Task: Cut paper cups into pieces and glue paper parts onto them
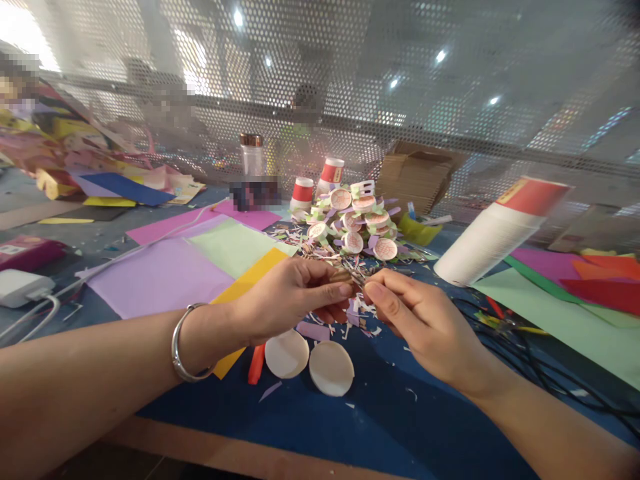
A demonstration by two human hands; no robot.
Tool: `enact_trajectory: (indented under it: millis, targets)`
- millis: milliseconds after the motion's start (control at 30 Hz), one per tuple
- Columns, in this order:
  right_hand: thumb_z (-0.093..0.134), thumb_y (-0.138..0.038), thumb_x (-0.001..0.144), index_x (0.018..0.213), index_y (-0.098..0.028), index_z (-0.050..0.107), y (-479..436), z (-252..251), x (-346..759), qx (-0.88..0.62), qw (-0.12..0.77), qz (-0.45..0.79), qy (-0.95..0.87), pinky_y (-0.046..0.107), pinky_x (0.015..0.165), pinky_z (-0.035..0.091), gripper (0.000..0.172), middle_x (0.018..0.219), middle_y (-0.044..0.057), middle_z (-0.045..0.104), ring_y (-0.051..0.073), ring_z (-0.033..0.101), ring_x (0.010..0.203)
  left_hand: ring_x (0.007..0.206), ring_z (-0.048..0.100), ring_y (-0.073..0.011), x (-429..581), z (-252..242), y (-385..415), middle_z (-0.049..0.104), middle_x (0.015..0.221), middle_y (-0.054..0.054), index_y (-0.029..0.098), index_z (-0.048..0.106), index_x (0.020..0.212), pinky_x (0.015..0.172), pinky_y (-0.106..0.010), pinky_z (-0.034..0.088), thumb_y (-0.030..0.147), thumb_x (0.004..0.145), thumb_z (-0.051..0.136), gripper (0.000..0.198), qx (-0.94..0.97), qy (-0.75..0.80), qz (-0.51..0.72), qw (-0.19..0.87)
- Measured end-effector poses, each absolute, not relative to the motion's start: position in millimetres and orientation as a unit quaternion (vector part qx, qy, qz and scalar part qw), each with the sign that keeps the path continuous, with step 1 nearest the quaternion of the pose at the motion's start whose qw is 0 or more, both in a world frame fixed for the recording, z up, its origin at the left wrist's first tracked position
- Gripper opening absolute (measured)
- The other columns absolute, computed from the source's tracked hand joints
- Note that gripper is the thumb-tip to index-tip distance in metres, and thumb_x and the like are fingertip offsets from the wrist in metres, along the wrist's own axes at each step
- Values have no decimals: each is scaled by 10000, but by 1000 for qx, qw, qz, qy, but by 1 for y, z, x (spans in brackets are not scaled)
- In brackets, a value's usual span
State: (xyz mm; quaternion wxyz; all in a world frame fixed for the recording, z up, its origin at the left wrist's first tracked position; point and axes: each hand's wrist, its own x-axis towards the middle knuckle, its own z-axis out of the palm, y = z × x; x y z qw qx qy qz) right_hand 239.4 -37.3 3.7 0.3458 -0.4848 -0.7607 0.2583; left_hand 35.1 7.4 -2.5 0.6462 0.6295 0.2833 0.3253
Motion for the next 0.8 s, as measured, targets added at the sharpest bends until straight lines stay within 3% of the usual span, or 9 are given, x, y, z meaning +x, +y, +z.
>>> enact_trajectory:
  millis: [200, 800]
  targets:
    - [465, -501, 1022, 832, -215, 560, -36, 5, 239, -486, 356, 294, -742, 251, 437, 246, 356, 603, -74, 357, 84, 300, 485, 642, 652, -89, 34, -5, 7, 669, 721, -8, 120, 667, 812, 607, -193, 498, 325, 952, 615, 254, 614, 262, 363, 650]
    - [480, -537, 1006, 793, -211, 539, -36, 6, 240, -475, 353, 343, -729, 249, 415, 202, 394, 598, -78, 308, 79, 252, 472, 577, 562, -63, 34, -6, 9, 634, 672, 12, 123, 668, 763, 581, -196, 456, 313, 907, 659, 238, 609, 249, 366, 658]
